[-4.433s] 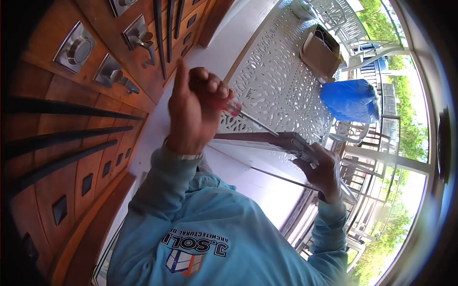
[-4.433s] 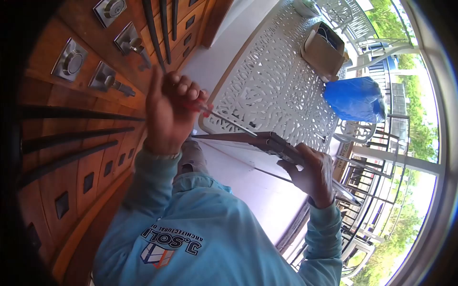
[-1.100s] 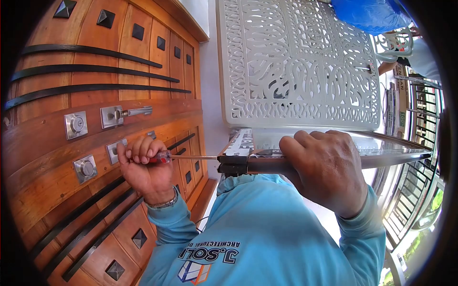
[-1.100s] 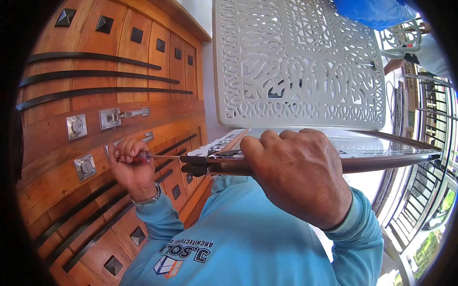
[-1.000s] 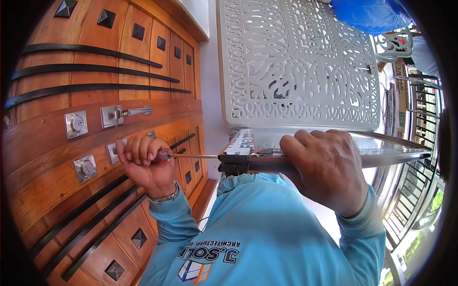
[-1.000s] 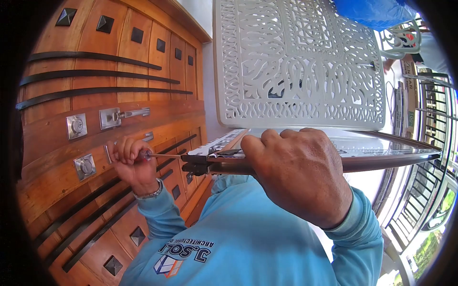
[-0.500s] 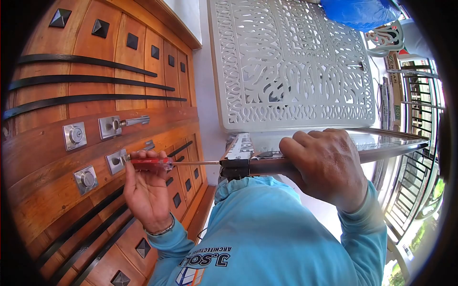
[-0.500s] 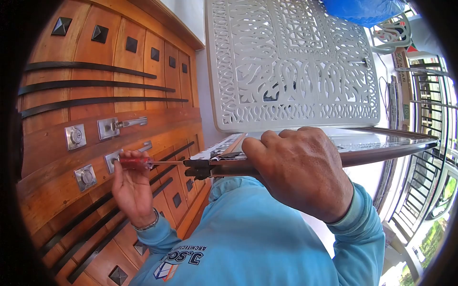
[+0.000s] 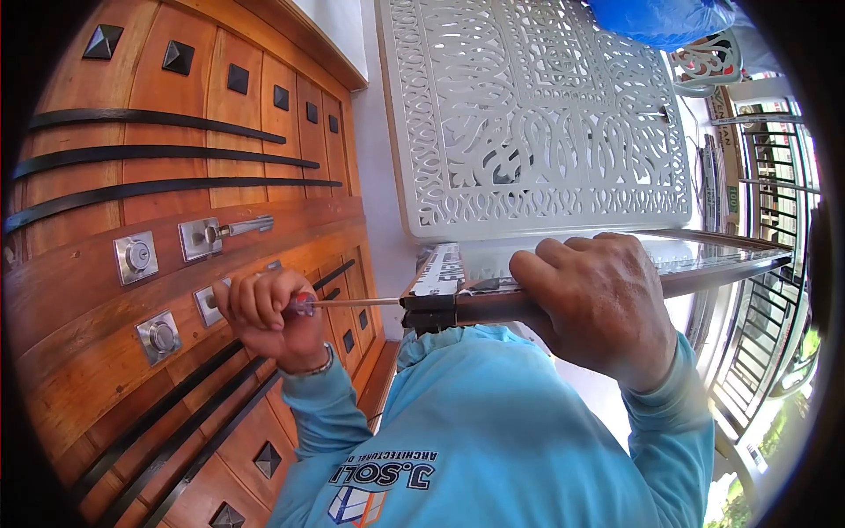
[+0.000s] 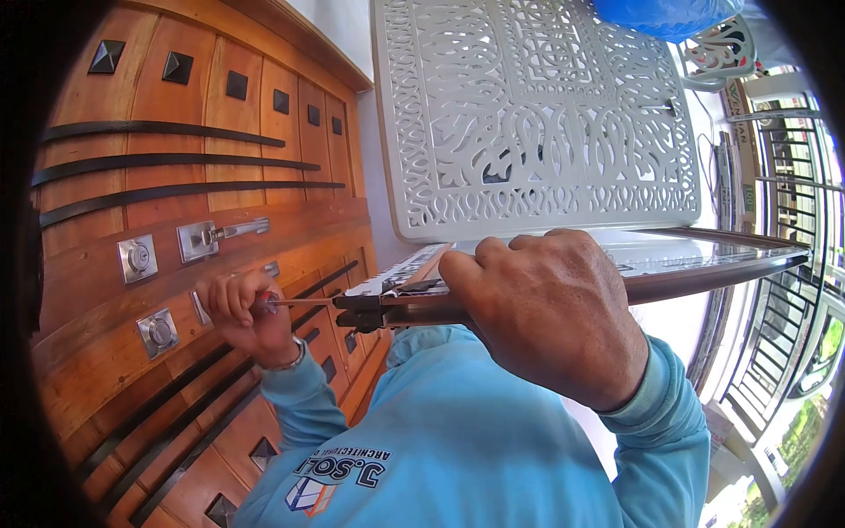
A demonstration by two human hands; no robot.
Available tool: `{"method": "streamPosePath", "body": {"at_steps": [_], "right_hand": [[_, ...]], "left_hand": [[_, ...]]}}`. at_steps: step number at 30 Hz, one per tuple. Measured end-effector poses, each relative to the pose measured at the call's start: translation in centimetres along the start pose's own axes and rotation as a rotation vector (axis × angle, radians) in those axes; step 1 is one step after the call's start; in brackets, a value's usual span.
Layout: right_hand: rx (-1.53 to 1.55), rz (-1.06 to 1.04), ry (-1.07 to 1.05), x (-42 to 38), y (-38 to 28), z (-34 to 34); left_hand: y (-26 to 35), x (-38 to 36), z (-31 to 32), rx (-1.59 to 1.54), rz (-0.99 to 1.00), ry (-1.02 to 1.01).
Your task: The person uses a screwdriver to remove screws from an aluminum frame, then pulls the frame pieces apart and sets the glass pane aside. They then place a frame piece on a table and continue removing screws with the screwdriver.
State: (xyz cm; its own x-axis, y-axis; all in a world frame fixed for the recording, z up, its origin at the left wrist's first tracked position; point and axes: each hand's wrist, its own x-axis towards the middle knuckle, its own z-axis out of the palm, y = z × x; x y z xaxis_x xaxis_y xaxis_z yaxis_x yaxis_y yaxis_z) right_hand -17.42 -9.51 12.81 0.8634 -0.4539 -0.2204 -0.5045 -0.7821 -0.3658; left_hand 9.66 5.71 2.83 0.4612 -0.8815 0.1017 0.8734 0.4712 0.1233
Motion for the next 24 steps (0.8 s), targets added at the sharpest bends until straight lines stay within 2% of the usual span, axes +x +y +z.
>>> {"method": "streamPosePath", "body": {"at_steps": [2, 4, 6, 8, 11, 14, 17, 20, 24], "right_hand": [[0.013, 0.005, 0.005, 0.0, 0.0, 0.0], [0.014, -0.004, 0.053, -0.2, 0.0, 0.3], [0.002, -0.007, 0.054, 0.0, 0.1, 0.2], [-0.003, 0.009, 0.002, -0.1, -0.1, 0.0], [0.011, 0.004, 0.009, 0.0, -0.1, -0.1], [0.012, 0.001, 0.019, 0.0, -0.2, -0.1], [-0.003, 0.0, 0.013, 0.0, -0.1, 0.0], [-0.013, -0.004, 0.007, 0.0, -0.1, 0.1], [-0.003, -0.009, -0.012, 0.1, 0.0, 0.0]], "left_hand": [[0.0, 0.2, -1.3, -0.081, -0.027, -0.184], [-0.2, 0.1, -1.4, -0.019, 0.05, -0.104], [-0.6, -0.1, -0.6, 0.151, 0.074, 0.132], [-1.1, -1.1, 2.8, 0.427, 0.029, 0.549], [0.0, -2.0, 4.5, 0.532, 0.112, 0.813], [-0.8, -1.0, 6.6, 0.571, 0.169, 0.866], [0.5, -1.4, 4.4, 0.389, 0.098, 0.61], [0.8, -0.8, 3.2, 0.316, 0.071, 0.508], [0.7, 0.0, 0.8, 0.056, 0.007, 0.144]]}}
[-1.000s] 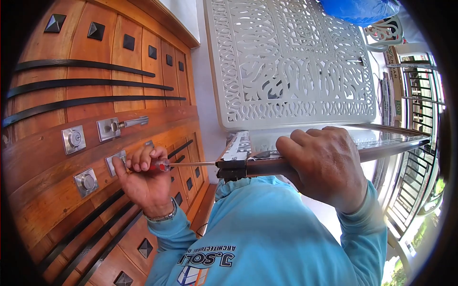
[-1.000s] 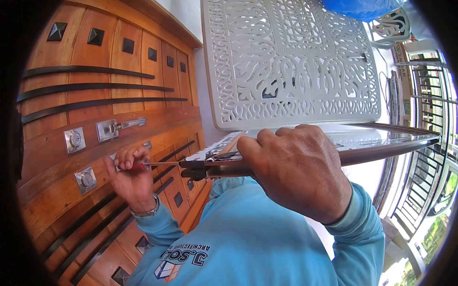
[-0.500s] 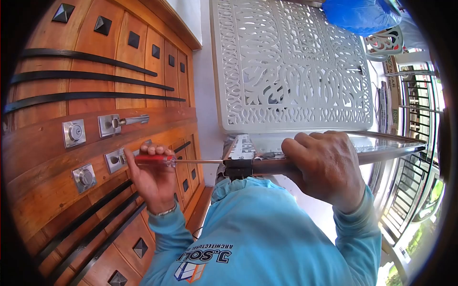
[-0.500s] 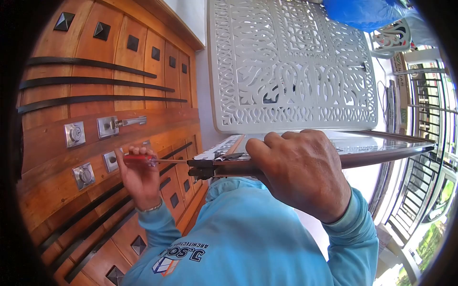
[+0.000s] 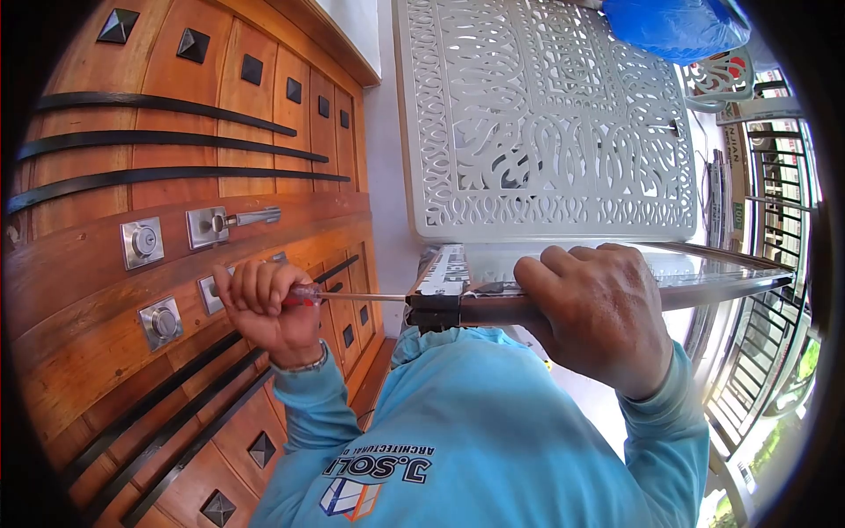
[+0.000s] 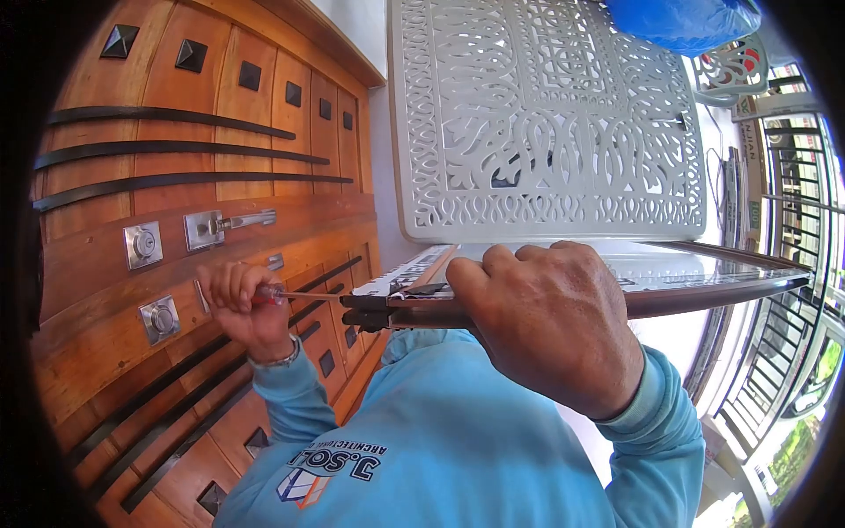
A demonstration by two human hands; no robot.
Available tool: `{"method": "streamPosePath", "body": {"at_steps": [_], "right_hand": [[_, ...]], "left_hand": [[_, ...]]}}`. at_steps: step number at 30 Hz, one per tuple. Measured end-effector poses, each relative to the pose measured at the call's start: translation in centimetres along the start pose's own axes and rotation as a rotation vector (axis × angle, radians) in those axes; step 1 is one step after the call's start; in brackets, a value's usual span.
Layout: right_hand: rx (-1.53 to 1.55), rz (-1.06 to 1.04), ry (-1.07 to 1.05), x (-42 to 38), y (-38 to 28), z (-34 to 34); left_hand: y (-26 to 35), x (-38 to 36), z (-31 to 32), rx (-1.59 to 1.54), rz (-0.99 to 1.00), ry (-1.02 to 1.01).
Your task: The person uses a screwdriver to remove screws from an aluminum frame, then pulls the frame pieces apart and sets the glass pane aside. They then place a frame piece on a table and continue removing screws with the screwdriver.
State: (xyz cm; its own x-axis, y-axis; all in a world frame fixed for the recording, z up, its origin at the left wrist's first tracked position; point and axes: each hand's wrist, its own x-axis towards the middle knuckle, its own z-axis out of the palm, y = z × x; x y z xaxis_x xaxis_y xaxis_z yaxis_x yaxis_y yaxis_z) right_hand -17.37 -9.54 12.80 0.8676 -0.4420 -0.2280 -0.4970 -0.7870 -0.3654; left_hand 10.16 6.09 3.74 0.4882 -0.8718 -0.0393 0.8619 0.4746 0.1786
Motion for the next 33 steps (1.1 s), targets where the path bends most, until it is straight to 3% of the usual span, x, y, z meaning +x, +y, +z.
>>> {"method": "streamPosePath", "body": {"at_steps": [2, 5, 8, 11, 14, 17, 23, 26, 29, 32, 33], "right_hand": [[-0.009, 0.013, -0.019, 0.1, -0.1, -0.1], [0.014, -0.004, 0.041, 0.0, -0.1, 0.0], [-0.009, 0.009, 0.029, -0.1, -0.2, 0.0], [-0.005, 0.012, 0.029, -0.1, -0.2, -0.1], [0.014, 0.002, 0.042, -0.1, -0.1, 0.0], [-0.009, 0.022, -0.002, 0.0, -0.2, -0.1], [-0.01, 0.005, 0.009, -0.1, -0.1, 0.0], [-0.014, 0.007, 0.009, 0.0, -0.1, 0.0], [0.0, 0.014, -0.001, 0.0, -0.2, 0.0], [-0.008, 0.016, -0.003, 0.0, -0.3, -0.2], [-0.008, 0.02, -0.009, -0.1, -0.5, -0.2]], "left_hand": [[-0.7, 0.5, -1.6, -0.162, 0.029, -0.225], [-0.8, 1.7, -2.7, -0.205, -0.011, -0.376], [-0.8, 0.1, -1.5, 0.116, 0.052, -0.036], [0.1, -2.9, 0.8, 0.479, 0.127, 0.489], [-2.0, -2.6, 5.1, 0.735, 0.264, 0.714], [-1.2, -2.4, 4.9, 0.462, 0.174, 0.597], [-1.6, -1.1, 3.0, 0.283, 0.191, 0.481], [-0.6, -0.7, 1.0, 0.12, 0.084, 0.241], [-1.1, 0.9, -1.1, -0.107, 0.005, -0.211], [-1.2, 1.8, -2.6, -0.186, -0.037, -0.392], [-1.2, 1.2, -2.5, -0.056, 0.006, -0.264]]}}
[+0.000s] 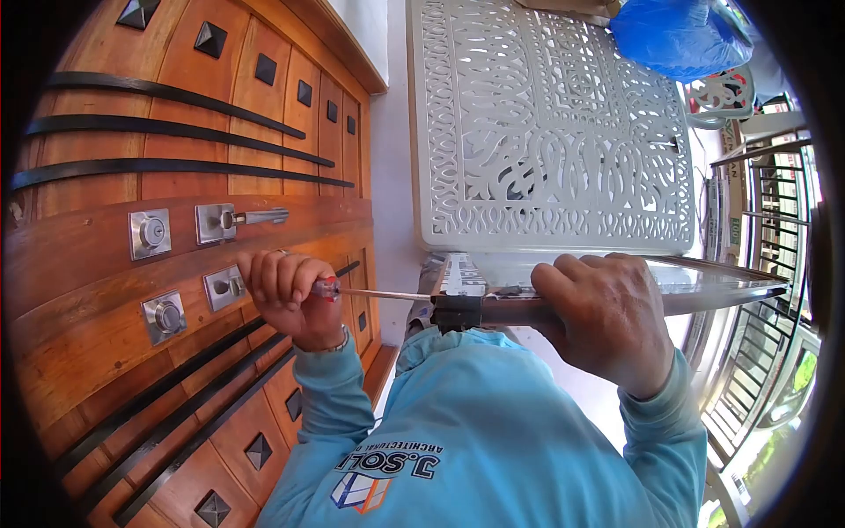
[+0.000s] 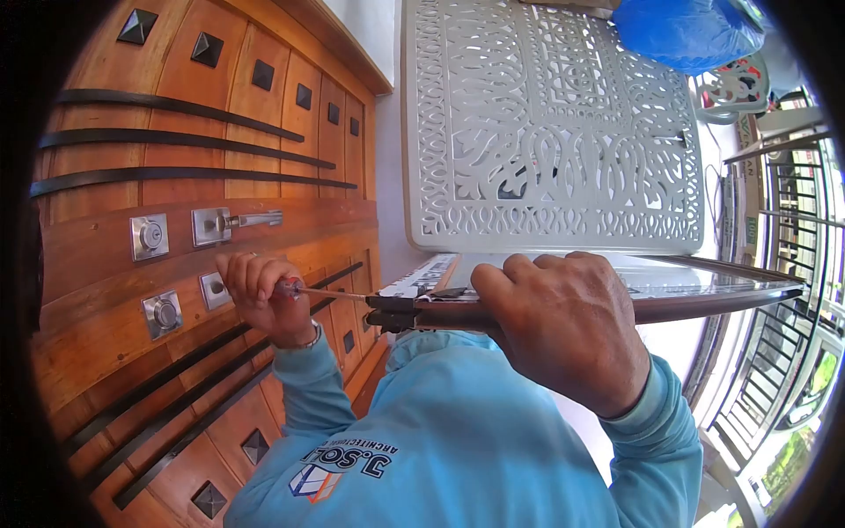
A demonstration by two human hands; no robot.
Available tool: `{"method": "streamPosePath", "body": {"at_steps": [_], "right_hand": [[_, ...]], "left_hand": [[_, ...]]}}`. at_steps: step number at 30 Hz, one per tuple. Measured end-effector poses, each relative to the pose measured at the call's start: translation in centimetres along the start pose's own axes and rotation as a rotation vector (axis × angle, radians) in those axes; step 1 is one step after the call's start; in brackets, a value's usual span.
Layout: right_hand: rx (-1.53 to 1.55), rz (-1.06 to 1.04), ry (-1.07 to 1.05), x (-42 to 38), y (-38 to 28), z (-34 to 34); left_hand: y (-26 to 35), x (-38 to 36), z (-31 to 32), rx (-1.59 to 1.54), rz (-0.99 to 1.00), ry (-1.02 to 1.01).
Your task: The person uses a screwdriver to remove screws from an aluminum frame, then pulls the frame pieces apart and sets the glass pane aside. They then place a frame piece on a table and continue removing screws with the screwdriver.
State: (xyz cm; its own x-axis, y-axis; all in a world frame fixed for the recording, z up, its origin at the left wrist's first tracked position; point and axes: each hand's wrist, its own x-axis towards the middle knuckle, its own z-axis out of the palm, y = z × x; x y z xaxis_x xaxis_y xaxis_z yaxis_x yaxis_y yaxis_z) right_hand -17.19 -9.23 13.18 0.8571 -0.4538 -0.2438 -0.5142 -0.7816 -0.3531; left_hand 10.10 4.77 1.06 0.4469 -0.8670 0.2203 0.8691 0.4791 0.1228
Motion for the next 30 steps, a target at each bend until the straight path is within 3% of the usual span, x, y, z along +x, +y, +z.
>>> {"method": "streamPosePath", "body": {"at_steps": [5, 9, 12, 15, 18, 21, 24, 27, 30], "right_hand": [[-0.014, 0.005, 0.002, 0.1, -0.1, 0.0], [-0.01, 0.02, -0.012, 0.1, -0.1, -0.1], [0.005, 0.014, -0.001, 0.0, -0.2, 0.0], [-0.006, 0.009, 0.005, 0.1, 0.1, 0.0], [-0.001, 0.01, -0.004, 0.1, 0.1, 0.1], [0.004, 0.004, 0.025, 0.0, 0.1, 0.1], [0.012, -0.013, 0.056, -0.1, -0.1, 0.3], [-0.024, -0.008, 0.051, -0.1, -0.2, 0.2], [-0.035, 0.004, 0.03, -0.2, -0.1, 0.2]], "left_hand": [[0.4, -3.2, 5.0, 0.6, 0.085, 0.685], [-1.1, -1.5, 9.1, 0.542, 0.134, 0.923], [-0.5, -1.2, 6.7, 0.393, 0.104, 0.7], [-0.5, -0.7, 5.7, 0.326, 0.115, 0.706], [0.1, -0.4, 4.1, 0.179, 0.041, 0.439], [-0.2, 0.2, 1.0, -0.127, -0.002, 0.0], [0.0, 0.8, -0.4, -0.226, -0.101, -0.1], [0.4, -0.5, 1.8, 0.179, -0.036, 0.324], [0.3, -1.7, 5.6, 0.595, 0.184, 0.891]]}}
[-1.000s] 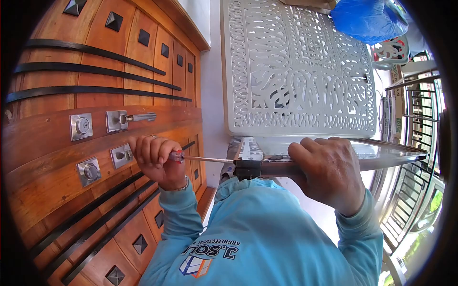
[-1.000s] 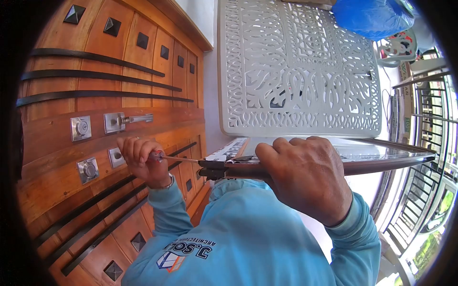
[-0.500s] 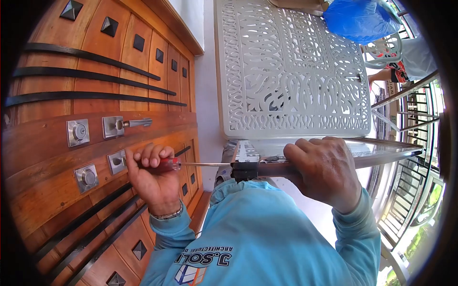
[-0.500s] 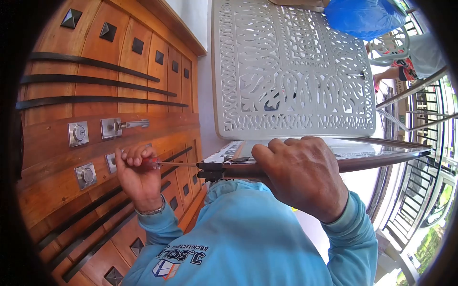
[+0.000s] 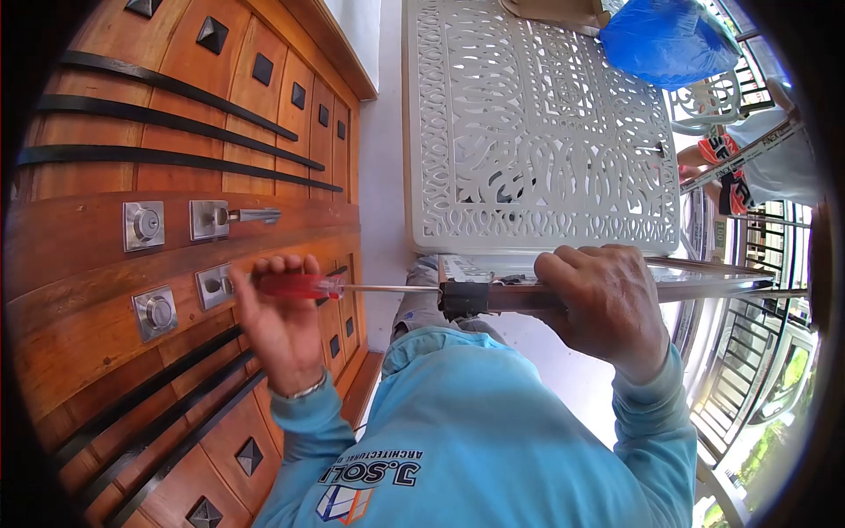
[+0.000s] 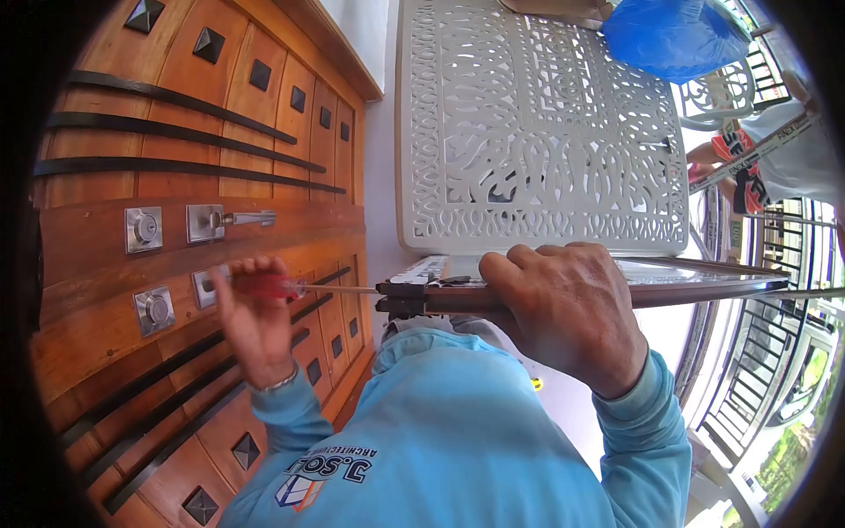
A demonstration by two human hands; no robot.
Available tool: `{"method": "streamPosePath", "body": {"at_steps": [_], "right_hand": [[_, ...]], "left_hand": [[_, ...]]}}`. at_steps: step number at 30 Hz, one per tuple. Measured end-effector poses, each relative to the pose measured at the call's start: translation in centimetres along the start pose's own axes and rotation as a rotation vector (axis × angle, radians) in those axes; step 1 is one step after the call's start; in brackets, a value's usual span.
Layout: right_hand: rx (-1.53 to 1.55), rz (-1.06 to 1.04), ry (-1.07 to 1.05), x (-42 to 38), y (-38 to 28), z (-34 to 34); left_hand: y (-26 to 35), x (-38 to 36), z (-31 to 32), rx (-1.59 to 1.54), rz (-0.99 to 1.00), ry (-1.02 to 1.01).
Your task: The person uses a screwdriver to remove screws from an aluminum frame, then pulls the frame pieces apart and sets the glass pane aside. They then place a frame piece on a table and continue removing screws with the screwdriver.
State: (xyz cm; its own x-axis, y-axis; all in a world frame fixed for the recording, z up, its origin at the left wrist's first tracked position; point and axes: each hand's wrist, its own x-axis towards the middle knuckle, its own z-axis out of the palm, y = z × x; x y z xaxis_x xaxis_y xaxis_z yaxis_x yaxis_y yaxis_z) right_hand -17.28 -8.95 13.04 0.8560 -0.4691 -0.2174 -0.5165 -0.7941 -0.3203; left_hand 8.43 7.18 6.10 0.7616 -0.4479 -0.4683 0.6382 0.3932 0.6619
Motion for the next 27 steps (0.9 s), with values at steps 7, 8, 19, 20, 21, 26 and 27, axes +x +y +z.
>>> {"method": "streamPosePath", "body": {"at_steps": [7, 8, 19, 20, 21, 26, 27], "right_hand": [[0.012, -0.01, 0.022, 0.2, 0.0, 0.0], [0.015, -0.004, 0.021, 0.2, 0.0, 0.0], [0.002, -0.002, 0.026, 0.0, 0.0, 0.1], [0.003, 0.001, 0.024, 0.0, 0.0, 0.2], [0.002, -0.005, 0.036, 0.0, 0.0, 0.2], [-0.004, -0.008, 0.032, 0.0, 0.1, 0.2], [0.003, -0.007, 0.024, 0.0, 0.0, 0.2]], "left_hand": [[0.8, 0.6, 0.6, -0.148, -0.122, -0.255], [0.5, 1.5, 0.3, -0.199, -0.151, -0.346], [-1.7, 4.8, -1.3, -0.502, -0.262, -0.833], [-1.2, 3.3, -0.9, -0.356, -0.192, -0.534], [-0.5, 0.8, 1.0, -0.207, -0.123, -0.233], [0.0, -1.7, 3.5, -0.18, -0.107, 0.056], [-0.3, -1.0, 2.6, -0.23, -0.12, -0.027]]}}
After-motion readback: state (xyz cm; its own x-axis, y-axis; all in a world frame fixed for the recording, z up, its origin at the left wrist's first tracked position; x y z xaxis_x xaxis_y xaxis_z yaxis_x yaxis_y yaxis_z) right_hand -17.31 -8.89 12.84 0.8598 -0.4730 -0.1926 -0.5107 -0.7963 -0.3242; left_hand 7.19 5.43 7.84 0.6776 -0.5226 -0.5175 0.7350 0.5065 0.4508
